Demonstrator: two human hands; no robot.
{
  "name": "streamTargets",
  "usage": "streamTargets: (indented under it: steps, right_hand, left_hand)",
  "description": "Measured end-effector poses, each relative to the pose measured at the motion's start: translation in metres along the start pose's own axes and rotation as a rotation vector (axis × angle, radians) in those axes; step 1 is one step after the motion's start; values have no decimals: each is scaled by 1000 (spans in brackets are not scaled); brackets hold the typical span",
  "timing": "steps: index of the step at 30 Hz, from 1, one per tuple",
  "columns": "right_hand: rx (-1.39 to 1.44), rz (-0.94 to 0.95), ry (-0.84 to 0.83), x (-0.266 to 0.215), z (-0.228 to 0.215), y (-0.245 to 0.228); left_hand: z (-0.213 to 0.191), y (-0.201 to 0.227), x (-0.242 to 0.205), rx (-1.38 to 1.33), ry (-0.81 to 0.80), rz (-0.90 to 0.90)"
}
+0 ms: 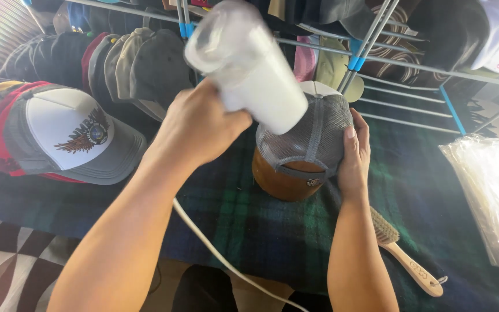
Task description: Using a handheld steamer and a brush to shape and clean a trucker hat on a head form
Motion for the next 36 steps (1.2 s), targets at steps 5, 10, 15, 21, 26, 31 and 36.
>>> streamTargets:
  steps: [5,10,15,21,26,31,36]
  right_hand:
    - [122,190,-14,9,-3,27]
    - [82,177,3,9,-5,25]
    - [151,168,4,8,-3,21]
    - [77,-64,13,2,-2,16]
    - [70,-44,12,2,0,21]
    - [88,-43,17,3,-2,22]
    - [87,-44,43,4,-3,25]
  left_hand:
    - [24,35,19,220,-192,17]
    - [32,40,-11,281,-276,59]
    - [41,-1,-38,215,-145,118]
    - [70,-56,-85,206,548,530]
    - [75,-61,-91,144,494,364]
    - [73,-75,-95,74,408,169]
    - [69,-87,-94,-21,310,-86]
Point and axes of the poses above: each hand's wrist, its own x-axis towards the middle knuckle, its own z-axis out of the palm, y = z × x, the point moved 7 cm from there along x, towards the middle knuckle, and after that the axes turned 3 degrees about y, right-handed, at the moved point
